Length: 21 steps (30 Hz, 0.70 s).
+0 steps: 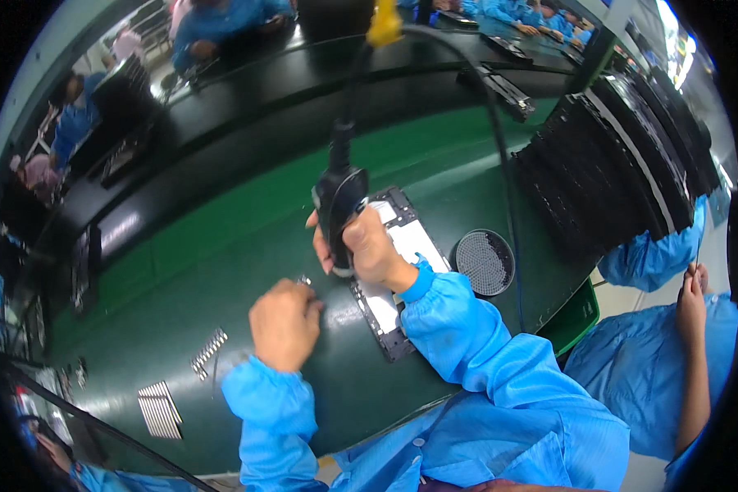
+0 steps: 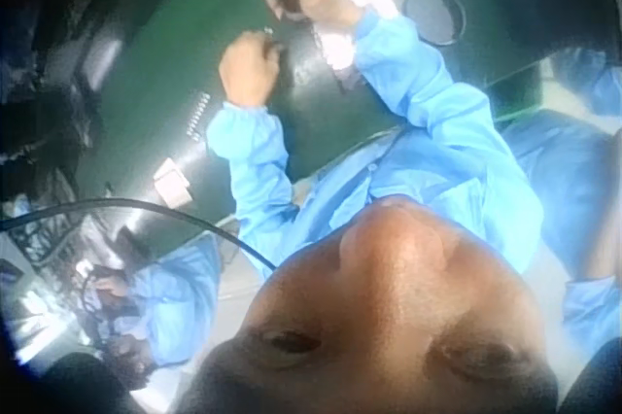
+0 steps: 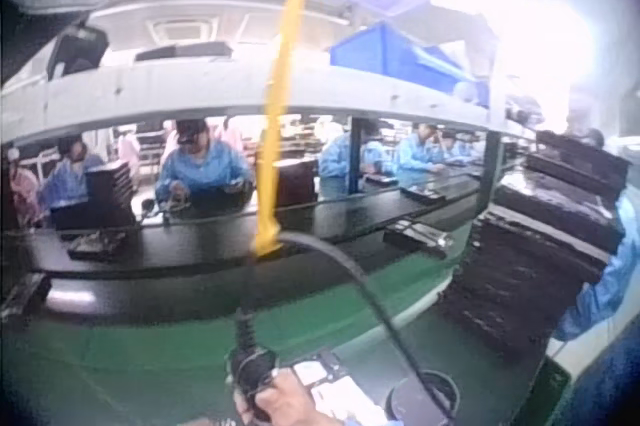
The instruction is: Assembling internal components and securing tablet screen frames using an electric screwdriver on a factory assembly line.
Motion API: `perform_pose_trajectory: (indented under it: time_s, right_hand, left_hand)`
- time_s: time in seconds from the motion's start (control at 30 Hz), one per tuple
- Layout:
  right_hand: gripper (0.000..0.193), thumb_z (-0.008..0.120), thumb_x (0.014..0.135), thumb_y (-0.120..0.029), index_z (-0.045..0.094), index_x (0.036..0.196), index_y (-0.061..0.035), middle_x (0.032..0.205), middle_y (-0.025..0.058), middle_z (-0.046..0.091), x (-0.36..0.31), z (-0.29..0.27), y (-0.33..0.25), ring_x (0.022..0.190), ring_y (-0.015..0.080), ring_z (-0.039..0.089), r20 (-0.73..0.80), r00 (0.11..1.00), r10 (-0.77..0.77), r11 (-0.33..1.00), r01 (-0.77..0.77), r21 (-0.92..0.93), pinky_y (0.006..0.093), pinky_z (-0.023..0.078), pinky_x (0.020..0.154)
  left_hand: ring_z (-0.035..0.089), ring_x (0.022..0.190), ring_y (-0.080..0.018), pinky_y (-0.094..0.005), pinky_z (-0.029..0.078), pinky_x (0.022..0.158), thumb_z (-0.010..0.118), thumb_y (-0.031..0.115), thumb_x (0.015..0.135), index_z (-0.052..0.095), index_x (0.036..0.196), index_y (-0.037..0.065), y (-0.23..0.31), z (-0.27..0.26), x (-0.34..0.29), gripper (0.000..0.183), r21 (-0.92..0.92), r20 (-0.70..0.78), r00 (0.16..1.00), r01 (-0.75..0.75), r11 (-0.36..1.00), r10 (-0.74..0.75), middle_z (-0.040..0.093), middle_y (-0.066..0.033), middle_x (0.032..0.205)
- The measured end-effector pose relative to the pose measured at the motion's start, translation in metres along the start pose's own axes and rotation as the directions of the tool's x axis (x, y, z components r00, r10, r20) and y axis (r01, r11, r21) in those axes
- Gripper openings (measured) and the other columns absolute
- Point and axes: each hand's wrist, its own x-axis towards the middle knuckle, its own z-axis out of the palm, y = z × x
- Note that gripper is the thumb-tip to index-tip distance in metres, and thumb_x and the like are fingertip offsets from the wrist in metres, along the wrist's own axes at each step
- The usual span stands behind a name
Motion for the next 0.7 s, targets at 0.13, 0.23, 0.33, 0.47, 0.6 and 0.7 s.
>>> perform_pose_trajectory:
  time_s: [0.13, 0.23, 0.33, 0.47, 0.6, 0.7]
  right_hand:
    - [0.081, 0.050, 0.075, -0.072, 0.051, 0.104, 0.0036, 0.067, 0.0070, 0.056, 0.002, -0.002, -0.011, 0.056, 0.0118, 0.055, 0.012, 0.999, 0.040, 0.999, -0.040, -0.012, 0.0243, 0.045, 0.049]
    - [0.074, 0.048, 0.080, -0.067, 0.051, 0.108, 0.0015, 0.067, 0.0066, 0.056, 0.007, -0.004, -0.013, 0.054, 0.0109, 0.055, 0.004, 1.000, 0.002, 1.000, -0.002, -0.004, 0.0236, 0.045, 0.050]
    - [0.074, 0.049, 0.080, -0.067, 0.051, 0.109, 0.0015, 0.067, 0.0067, 0.056, 0.013, -0.013, -0.031, 0.054, 0.0105, 0.055, -0.072, 0.995, -0.073, 0.997, 0.071, -0.017, 0.0233, 0.045, 0.050]
    - [0.074, 0.048, 0.081, -0.066, 0.050, 0.109, 0.0022, 0.067, 0.0066, 0.056, 0.014, -0.033, -0.056, 0.054, 0.0102, 0.055, -0.155, 0.980, -0.121, 0.992, 0.115, -0.049, 0.0230, 0.045, 0.050]
    - [0.043, 0.052, 0.090, -0.046, 0.049, 0.089, -0.0028, 0.062, 0.0009, 0.050, 0.019, -0.038, -0.048, 0.052, 0.0068, 0.049, -0.215, 0.950, -0.229, 0.972, 0.234, -0.001, 0.0222, 0.042, 0.045]
    - [0.041, 0.055, 0.089, -0.041, 0.051, 0.096, -0.0008, 0.067, 0.0019, 0.055, 0.017, -0.052, -0.037, 0.054, 0.0068, 0.051, -0.226, 0.949, -0.221, 0.975, 0.212, -0.065, 0.0219, 0.043, 0.047]
  left_hand:
    - [0.060, 0.064, -0.0310, -0.0423, 0.048, 0.057, 0.065, 0.015, 0.070, 0.062, 0.067, 0.007, 0.037, 0.015, -0.022, 0.009, -0.114, 0.154, 0.914, -0.360, 0.926, 0.375, 0.061, -0.0126, 0.070]
    - [0.059, 0.087, -0.0304, -0.0389, 0.048, 0.076, 0.067, 0.018, 0.073, 0.063, 0.084, 0.004, 0.067, 0.033, -0.036, 0.019, -0.222, 0.155, 0.799, -0.544, 0.809, 0.581, 0.062, -0.0125, 0.091]
    - [0.056, 0.103, -0.0337, -0.0399, 0.047, 0.086, 0.066, 0.015, 0.074, 0.061, 0.099, 0.001, 0.076, 0.065, -0.045, 0.029, -0.143, 0.109, 0.815, -0.553, 0.821, 0.569, 0.059, -0.0163, 0.110]
    - [0.057, 0.106, -0.0355, -0.0418, 0.047, 0.089, 0.067, 0.008, 0.073, 0.060, 0.104, -0.002, 0.063, 0.086, -0.031, 0.033, -0.175, -0.070, 0.857, -0.514, 0.840, 0.510, 0.060, -0.0189, 0.109]
    - [0.059, 0.101, -0.0364, -0.0427, 0.044, 0.093, 0.064, 0.002, 0.074, 0.064, 0.097, 0.001, 0.029, 0.095, 0.038, 0.023, -0.053, -0.269, 0.890, -0.396, 0.917, 0.369, 0.062, -0.0197, 0.103]
    - [0.043, 0.120, -0.0346, -0.0602, 0.033, 0.093, 0.052, 0.005, 0.082, 0.059, 0.110, 0.006, -0.008, 0.098, 0.097, 0.029, 0.176, -0.237, 0.949, -0.167, 0.970, 0.207, 0.050, -0.0178, 0.125]
